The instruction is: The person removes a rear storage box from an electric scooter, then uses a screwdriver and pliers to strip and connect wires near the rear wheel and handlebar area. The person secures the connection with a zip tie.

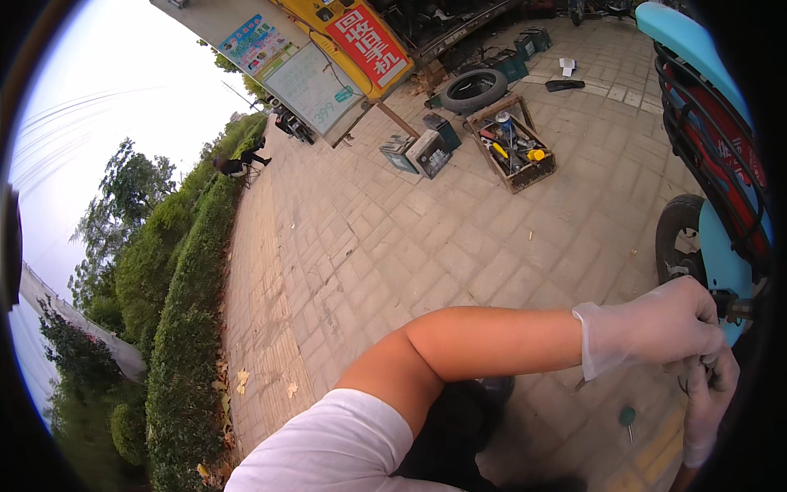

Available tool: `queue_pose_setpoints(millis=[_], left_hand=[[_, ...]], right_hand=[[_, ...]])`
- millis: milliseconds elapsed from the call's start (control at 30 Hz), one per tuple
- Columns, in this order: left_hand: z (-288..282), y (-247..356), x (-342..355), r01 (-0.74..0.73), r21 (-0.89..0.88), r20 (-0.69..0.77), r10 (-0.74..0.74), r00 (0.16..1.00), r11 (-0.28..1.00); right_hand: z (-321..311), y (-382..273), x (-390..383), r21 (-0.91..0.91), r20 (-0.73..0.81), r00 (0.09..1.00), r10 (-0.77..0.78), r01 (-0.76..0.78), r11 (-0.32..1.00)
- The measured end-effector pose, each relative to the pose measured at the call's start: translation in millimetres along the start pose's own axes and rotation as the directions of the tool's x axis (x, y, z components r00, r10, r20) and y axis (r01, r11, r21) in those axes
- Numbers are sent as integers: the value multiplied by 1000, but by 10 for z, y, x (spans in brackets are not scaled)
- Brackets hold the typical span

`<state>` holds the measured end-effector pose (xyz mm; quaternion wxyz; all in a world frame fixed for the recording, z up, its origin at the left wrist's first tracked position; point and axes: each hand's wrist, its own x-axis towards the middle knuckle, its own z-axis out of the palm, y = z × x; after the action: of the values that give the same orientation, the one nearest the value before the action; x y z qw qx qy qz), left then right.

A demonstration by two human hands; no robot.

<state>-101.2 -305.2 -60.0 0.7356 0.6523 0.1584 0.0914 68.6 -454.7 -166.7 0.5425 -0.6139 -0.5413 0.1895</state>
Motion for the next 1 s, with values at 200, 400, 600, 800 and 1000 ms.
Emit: queue_pose_setpoints(millis=[200,400,600,800,1000], left_hand=[[40,-53,82,95,-82,-11,-97,995,992],[228,-311,166,-44,-222,-56,32,998,974],[247,-375,175,-242,-6,-24,242,970,970],[251,-374,203,-423,340,-54,467,883,840],[219,-340,178,-542,568,186,544,818,620]], right_hand=[[47,-140,100,-200,-22,979,-201,193,961],[-24,-26,12,-230,-18,985,-169,161,960],[59,23,-11,-90,-134,986,-99,88,992],[-86,-350,69,-171,46,986,-159,164,971],[-375,-91,-57,-157,155,981,120,-96,983]])
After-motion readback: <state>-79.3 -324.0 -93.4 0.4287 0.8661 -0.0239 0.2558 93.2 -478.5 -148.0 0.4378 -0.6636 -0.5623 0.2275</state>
